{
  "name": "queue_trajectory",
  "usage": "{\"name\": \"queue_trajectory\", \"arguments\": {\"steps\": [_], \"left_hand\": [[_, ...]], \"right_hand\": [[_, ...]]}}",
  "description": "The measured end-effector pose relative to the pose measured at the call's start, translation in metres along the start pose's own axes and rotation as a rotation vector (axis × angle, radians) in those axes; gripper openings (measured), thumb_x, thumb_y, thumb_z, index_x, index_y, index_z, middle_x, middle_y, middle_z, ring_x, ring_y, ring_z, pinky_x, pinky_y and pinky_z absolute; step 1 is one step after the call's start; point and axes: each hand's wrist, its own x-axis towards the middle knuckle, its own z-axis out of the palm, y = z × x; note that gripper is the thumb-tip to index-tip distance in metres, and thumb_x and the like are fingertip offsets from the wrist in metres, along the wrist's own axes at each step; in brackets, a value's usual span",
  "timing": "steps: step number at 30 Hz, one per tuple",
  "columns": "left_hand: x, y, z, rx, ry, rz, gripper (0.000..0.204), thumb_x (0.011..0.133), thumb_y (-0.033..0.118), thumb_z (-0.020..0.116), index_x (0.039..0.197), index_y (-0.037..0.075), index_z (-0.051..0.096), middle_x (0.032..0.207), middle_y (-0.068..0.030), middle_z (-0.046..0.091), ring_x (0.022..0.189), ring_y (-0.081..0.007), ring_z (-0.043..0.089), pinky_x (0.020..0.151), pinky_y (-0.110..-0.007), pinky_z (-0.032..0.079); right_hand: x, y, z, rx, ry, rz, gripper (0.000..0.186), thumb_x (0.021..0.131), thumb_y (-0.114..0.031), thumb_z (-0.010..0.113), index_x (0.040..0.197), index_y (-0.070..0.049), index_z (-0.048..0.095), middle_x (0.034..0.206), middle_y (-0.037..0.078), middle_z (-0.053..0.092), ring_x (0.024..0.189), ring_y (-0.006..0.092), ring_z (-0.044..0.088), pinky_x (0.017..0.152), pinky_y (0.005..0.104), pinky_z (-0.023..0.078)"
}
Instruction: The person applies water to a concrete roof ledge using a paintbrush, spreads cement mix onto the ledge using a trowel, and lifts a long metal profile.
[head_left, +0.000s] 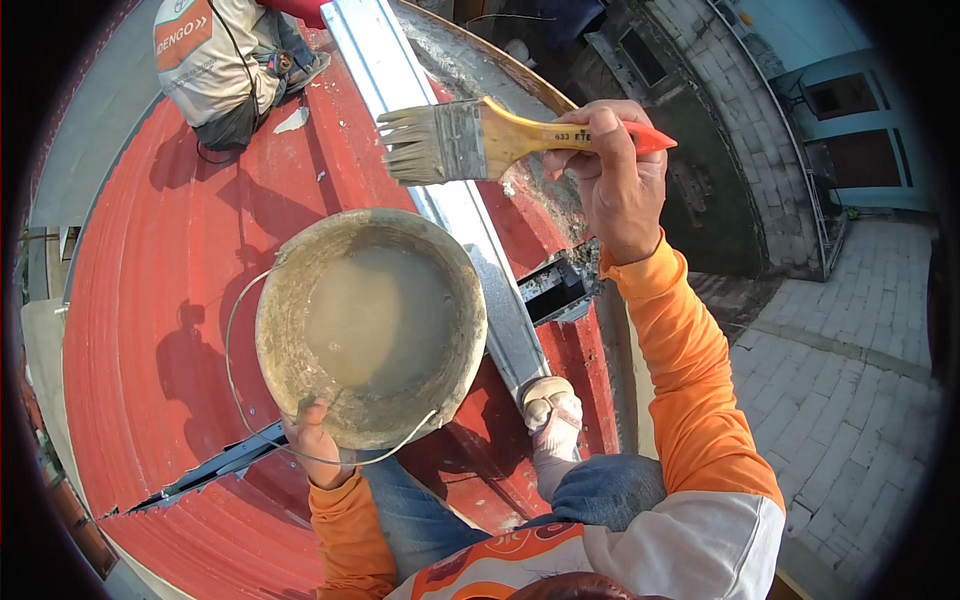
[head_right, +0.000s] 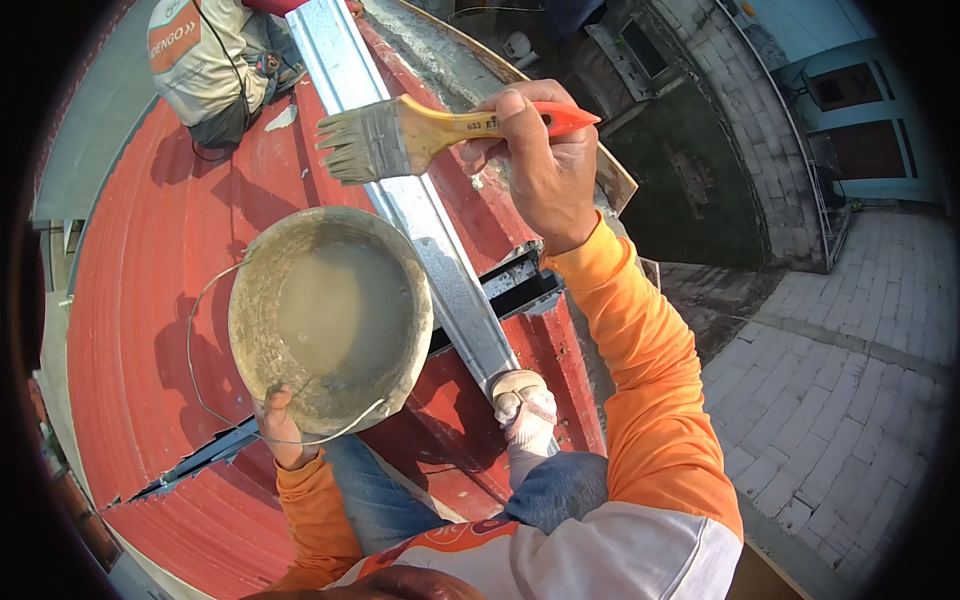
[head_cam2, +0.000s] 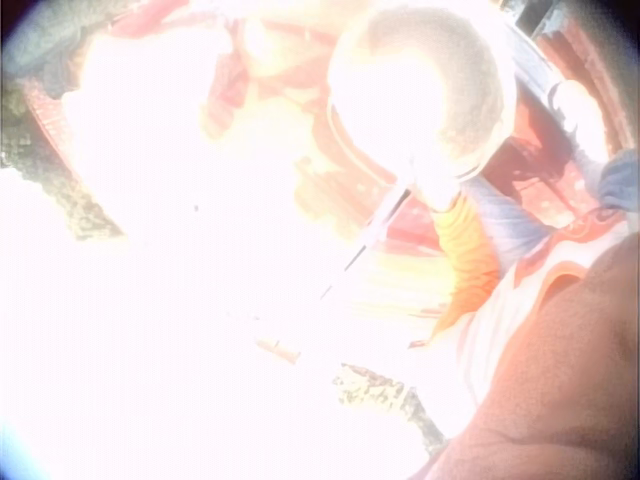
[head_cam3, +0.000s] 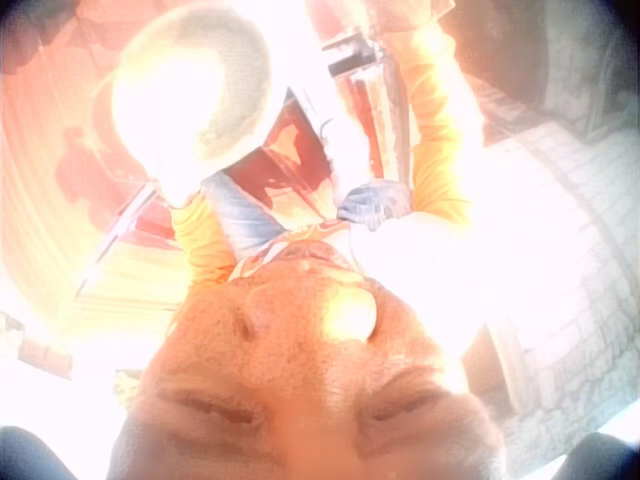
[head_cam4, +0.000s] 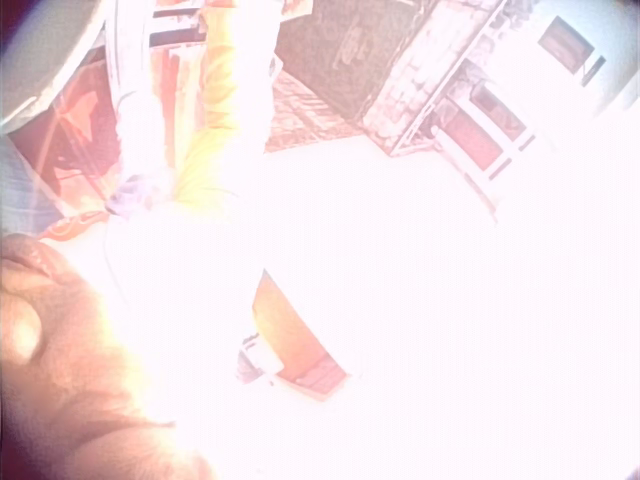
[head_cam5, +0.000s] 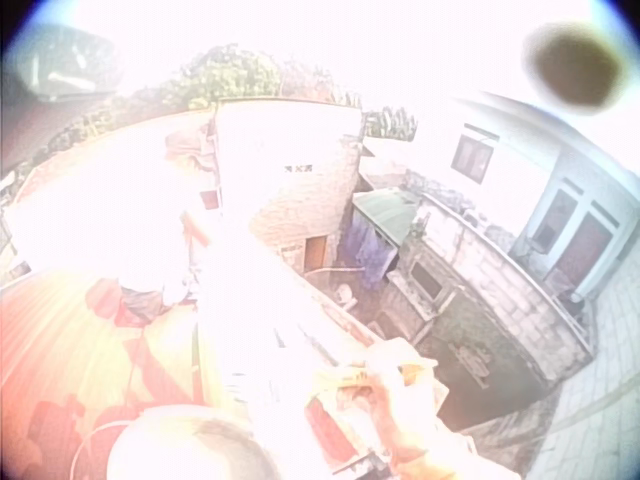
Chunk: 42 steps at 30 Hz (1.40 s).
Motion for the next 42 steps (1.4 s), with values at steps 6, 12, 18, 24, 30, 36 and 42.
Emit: {"name": "queue_trajectory", "arguments": {"steps": [6,12,18,24,30,36,42], "left_hand": [[0.006,-0.012,-0.014,-0.037,-0.113,-0.008,0.052,0.069,0.004,0.053,0.121,-0.004,0.050,0.109,-0.0094,0.056,0.095,-0.0196,0.055,0.087,-0.029,0.044],[0.010,-0.031,-0.040,0.224,-0.083,0.177,0.053,0.074,0.006,0.054,0.126,-0.002,0.048,0.110,-0.0090,0.056,0.098,-0.0187,0.055,0.088,-0.030,0.044],[-0.003,-0.002,-0.002,0.066,-0.055,0.098,0.020,0.074,0.003,0.055,0.092,-0.004,0.061,0.097,-0.0117,0.058,0.091,-0.0244,0.058,0.086,-0.035,0.046],[0.007,-0.018,-0.024,-0.054,-0.033,-0.067,0.054,0.073,0.006,0.054,0.126,-0.002,0.047,0.107,-0.0072,0.055,0.093,-0.0169,0.053,0.087,-0.027,0.041],[0.011,-0.021,-0.034,-0.014,-0.080,-0.062,0.057,0.071,0.006,0.055,0.127,-0.001,0.048,0.108,-0.0069,0.054,0.093,-0.0167,0.052,0.085,-0.027,0.042],[0.001,-0.007,-0.008,-0.020,-0.041,-0.014,0.055,0.071,0.007,0.056,0.125,-0.001,0.049,0.107,-0.0066,0.054,0.093,-0.0167,0.051,0.085,-0.027,0.041],[0.008,-0.010,-0.019,0.082,-0.051,0.010,0.057,0.072,0.007,0.056,0.128,-0.001,0.048,0.107,-0.0065,0.054,0.093,-0.0169,0.052,0.086,-0.027,0.041]], "right_hand": [[-0.063,0.034,0.067,-0.432,-1.097,-0.126,0.018,0.089,-0.018,0.062,0.094,0.000,0.058,0.075,0.016,0.059,0.080,0.0363,0.058,0.070,0.0411,0.047],[-0.019,0.007,0.042,-0.337,-0.523,0.358,0.025,0.095,-0.025,0.056,0.091,0.000,0.060,0.077,0.006,0.063,0.065,0.0119,0.063,0.057,0.0264,0.051],[0.062,0.007,-0.043,-0.046,0.290,-0.021,0.022,0.093,-0.020,0.056,0.095,0.003,0.056,0.083,0.013,0.062,0.070,0.0213,0.066,0.063,0.0308,0.056],[0.075,0.140,-0.117,-1.135,0.242,0.119,0.026,0.089,-0.026,0.062,0.107,-0.007,0.066,0.086,0.018,0.069,0.079,0.0286,0.068,0.075,0.0342,0.052],[0.073,0.153,-0.122,-1.156,0.182,0.086,0.025,0.086,-0.024,0.065,0.106,-0.010,0.068,0.089,0.021,0.067,0.086,0.0365,0.065,0.079,0.0400,0.049],[0.074,0.153,-0.118,-1.158,0.145,0.084,0.026,0.086,-0.023,0.064,0.107,-0.007,0.067,0.096,0.021,0.066,0.093,0.0374,0.063,0.082,0.0402,0.049],[0.068,0.153,-0.123,-1.179,0.121,0.039,0.025,0.087,-0.024,0.062,0.106,-0.007,0.066,0.096,0.021,0.067,0.091,0.0372,0.063,0.082,0.0400,0.049]]}}
